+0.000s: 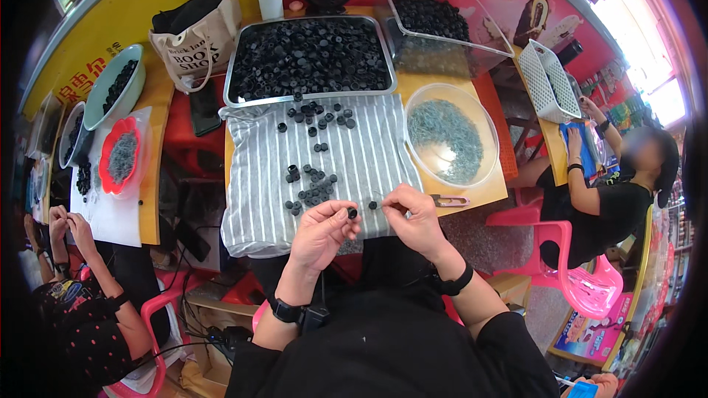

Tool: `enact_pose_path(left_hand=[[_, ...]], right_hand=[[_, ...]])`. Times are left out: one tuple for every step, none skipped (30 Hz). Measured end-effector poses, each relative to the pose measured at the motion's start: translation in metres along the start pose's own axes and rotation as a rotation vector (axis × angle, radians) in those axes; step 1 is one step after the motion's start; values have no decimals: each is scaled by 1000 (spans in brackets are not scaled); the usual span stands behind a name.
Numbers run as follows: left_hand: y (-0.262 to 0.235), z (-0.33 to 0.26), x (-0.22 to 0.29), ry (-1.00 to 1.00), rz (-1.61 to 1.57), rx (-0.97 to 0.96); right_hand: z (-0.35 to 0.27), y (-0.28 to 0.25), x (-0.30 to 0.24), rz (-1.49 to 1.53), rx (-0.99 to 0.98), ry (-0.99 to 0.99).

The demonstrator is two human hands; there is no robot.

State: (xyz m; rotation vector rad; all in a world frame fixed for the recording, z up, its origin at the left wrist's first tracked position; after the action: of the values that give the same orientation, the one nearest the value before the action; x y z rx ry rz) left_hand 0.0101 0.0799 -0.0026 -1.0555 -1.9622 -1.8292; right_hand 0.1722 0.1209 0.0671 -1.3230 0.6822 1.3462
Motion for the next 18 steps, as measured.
enact_pose_path(left_hand=[[0,0,-1,-3,-5,-5],[0,0,-1,-7,-11,-10],[-1,0,-1,-3,-11,-8],[0,0,-1,-1,-19,-17],[0,0,-1,1,-26,-25],[0,0,-1,2,-29,-23],[0,0,0,-2,-23,-21],[1,0,0,-5,-17,-19],[2,0,1,-4,-18,-18],[3,-1,1,-10,-21,-10],[3,-1,1,-15,-24,-2],[2,-1,2,-13,-25,-2],[1,-1,1,-17,-24,-4],[1,-1,1,-22,-24,-6],[0,-1,0,-20,-25,-5],[0,0,0,-18,-28,-10],[-1,0,0,-16,-31,-16],[-1,0,-1,-14,-32,-15]], right_hand=[[0,4,1,-44,5,-29],[0,6,1,-88,10,-59],[0,8,1,-87,7,-61],[-1,9,1,-121,16,-74],[-1,10,0,-155,25,-88],[-1,10,-1,-155,21,-87],[-1,11,-1,-170,22,-71],[-1,11,-1,-185,23,-55],[0,12,0,-185,21,-54],[1,12,-2,-202,26,-83],[1,12,-3,-218,31,-112],[2,13,-4,-219,28,-112],[3,14,-4,-227,32,-113],[3,14,-5,-235,36,-114],[4,14,-6,-235,33,-115],[4,15,-6,-240,35,-115],[4,15,-7,-245,38,-115],[4,15,-6,-245,36,-115]])
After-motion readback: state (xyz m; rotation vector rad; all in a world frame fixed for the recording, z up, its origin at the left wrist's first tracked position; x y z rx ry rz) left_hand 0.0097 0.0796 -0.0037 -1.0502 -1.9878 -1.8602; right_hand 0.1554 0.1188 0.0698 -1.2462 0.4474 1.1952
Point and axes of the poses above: each hand's wrist, its own z-axis towards the middle knuckle, its own y-axis out of the palm, x = y × z, the point moved 7 cm from there along z, towards the middle knuckle, and after that the axes turned 8 degrees about z, right-handed, at the moved point
